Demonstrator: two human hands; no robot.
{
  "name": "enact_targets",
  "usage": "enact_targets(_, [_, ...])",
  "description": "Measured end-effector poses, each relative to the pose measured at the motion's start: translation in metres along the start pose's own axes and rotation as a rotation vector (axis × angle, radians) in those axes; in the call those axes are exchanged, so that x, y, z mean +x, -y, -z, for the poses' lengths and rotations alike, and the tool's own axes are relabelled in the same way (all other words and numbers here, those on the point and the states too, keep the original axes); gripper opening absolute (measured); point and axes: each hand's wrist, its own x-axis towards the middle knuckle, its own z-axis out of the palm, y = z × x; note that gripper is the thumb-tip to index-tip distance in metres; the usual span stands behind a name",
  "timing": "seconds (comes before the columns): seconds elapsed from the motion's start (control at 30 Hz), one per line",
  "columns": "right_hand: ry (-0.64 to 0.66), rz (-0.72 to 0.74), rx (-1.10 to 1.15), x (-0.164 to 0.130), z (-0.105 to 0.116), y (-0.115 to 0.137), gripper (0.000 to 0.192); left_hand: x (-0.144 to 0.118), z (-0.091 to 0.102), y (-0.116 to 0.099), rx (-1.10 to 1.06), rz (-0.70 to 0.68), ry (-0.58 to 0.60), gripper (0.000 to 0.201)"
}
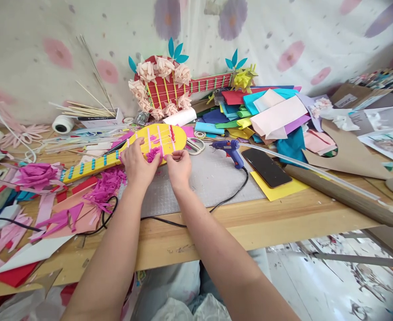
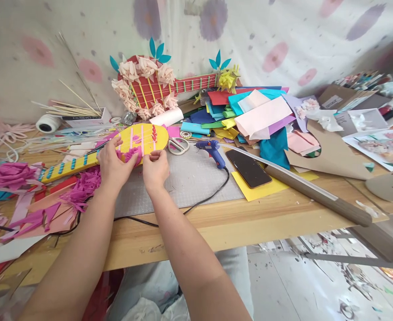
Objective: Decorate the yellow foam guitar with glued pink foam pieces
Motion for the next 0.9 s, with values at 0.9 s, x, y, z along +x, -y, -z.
enact_targets(0.9, [0.192, 0.121, -0.095, 0.014, 0.004, -0.019, 0.017, -0.001, -0.002, 0.000, 0.007, -0.028, -0.001, 0.045])
